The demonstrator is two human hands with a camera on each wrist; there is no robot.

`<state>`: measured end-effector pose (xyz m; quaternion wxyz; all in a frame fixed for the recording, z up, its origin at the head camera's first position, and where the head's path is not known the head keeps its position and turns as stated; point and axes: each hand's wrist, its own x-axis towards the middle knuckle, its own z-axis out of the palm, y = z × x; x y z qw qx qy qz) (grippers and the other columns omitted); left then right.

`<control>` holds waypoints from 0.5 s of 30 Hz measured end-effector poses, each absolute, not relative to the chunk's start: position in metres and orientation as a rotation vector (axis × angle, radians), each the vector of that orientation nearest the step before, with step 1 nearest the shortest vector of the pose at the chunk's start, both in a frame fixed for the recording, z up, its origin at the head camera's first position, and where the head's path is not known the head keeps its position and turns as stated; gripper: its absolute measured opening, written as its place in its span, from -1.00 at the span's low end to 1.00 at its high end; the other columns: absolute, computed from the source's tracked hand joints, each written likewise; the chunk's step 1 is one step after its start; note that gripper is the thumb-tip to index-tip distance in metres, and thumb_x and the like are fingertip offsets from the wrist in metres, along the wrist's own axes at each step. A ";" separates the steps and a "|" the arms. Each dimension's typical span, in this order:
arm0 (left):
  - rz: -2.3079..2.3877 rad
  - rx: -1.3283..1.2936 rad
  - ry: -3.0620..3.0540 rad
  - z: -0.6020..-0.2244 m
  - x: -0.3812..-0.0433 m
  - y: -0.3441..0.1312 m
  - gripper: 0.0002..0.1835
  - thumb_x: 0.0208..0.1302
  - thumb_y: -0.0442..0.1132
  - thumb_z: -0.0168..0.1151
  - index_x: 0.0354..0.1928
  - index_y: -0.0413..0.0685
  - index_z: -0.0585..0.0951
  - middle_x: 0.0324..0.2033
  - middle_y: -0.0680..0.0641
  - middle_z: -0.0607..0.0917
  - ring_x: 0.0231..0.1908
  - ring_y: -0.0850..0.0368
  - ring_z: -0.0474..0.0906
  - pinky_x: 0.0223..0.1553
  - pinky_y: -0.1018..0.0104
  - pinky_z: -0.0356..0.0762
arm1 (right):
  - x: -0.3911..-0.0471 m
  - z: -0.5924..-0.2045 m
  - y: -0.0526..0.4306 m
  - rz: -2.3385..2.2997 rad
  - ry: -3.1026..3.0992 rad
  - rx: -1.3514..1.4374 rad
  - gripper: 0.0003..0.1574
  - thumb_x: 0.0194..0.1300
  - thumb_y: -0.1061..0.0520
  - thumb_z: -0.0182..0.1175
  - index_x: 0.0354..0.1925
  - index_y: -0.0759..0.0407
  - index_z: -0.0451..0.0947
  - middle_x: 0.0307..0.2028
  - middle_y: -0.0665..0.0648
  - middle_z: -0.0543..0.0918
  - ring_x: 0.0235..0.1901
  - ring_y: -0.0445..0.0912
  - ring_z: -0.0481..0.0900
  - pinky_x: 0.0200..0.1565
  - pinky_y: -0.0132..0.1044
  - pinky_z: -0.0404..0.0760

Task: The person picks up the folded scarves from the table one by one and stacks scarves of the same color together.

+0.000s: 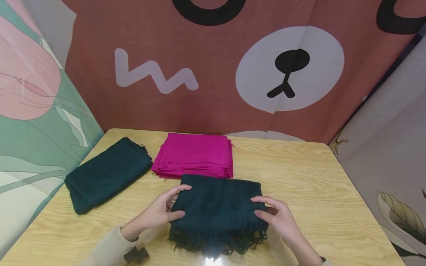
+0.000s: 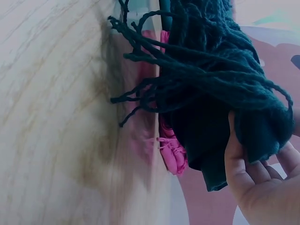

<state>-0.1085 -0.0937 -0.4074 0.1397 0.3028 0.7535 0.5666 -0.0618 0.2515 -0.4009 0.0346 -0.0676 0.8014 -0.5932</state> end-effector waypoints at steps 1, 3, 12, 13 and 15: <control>1.636 0.868 2.178 -0.408 -0.108 -0.094 -0.36 0.11 -0.47 0.21 0.25 0.00 0.29 0.00 -0.10 0.44 -0.74 0.32 0.00 -0.67 0.51 0.17 | -0.062 -0.401 0.252 -1.825 2.453 -0.210 -0.62 0.16 0.31 0.18 -0.01 0.33 0.52 -0.08 -0.33 0.49 -0.32 -0.13 0.60 -0.25 -0.37 0.53; 1.630 0.862 2.181 -0.408 -0.108 -0.094 -0.36 0.10 -0.48 0.21 0.25 -0.02 0.29 0.03 -0.15 0.42 -0.74 0.32 -0.01 -0.68 0.51 0.17 | -0.062 -0.401 0.252 -1.824 2.429 -0.209 -0.62 0.16 0.30 0.19 -0.01 0.29 0.53 -0.08 -0.35 0.49 -0.33 -0.11 0.61 -0.25 -0.36 0.53; 1.630 0.808 2.118 -0.410 -0.107 -0.095 -0.36 0.11 -0.50 0.19 0.26 -0.10 0.28 0.13 -0.23 0.36 -0.77 0.30 -0.01 -0.69 0.50 0.17 | -0.065 -0.405 0.255 -1.765 2.323 -0.281 -0.59 0.17 0.31 0.15 0.04 0.28 0.50 -0.07 -0.38 0.47 -0.44 -0.12 0.56 -0.25 -0.33 0.52; 1.627 0.808 2.123 -0.411 -0.107 -0.095 -0.36 0.11 -0.49 0.20 0.25 -0.09 0.29 0.15 -0.23 0.34 -0.76 0.31 -0.01 -0.69 0.50 0.16 | -0.065 -0.405 0.255 -1.753 2.319 -0.273 -0.58 0.17 0.30 0.16 0.04 0.29 0.49 -0.07 -0.37 0.48 -0.49 -0.14 0.53 -0.26 -0.32 0.51; 1.615 0.800 2.134 -0.412 -0.107 -0.095 -0.37 0.10 -0.49 0.20 0.25 -0.09 0.29 0.15 -0.23 0.34 -0.75 0.31 -0.01 -0.68 0.51 0.16 | -0.065 -0.407 0.255 -1.740 2.305 -0.266 -0.56 0.15 0.29 0.17 0.05 0.28 0.49 -0.07 -0.36 0.47 -0.54 -0.17 0.47 -0.27 -0.31 0.51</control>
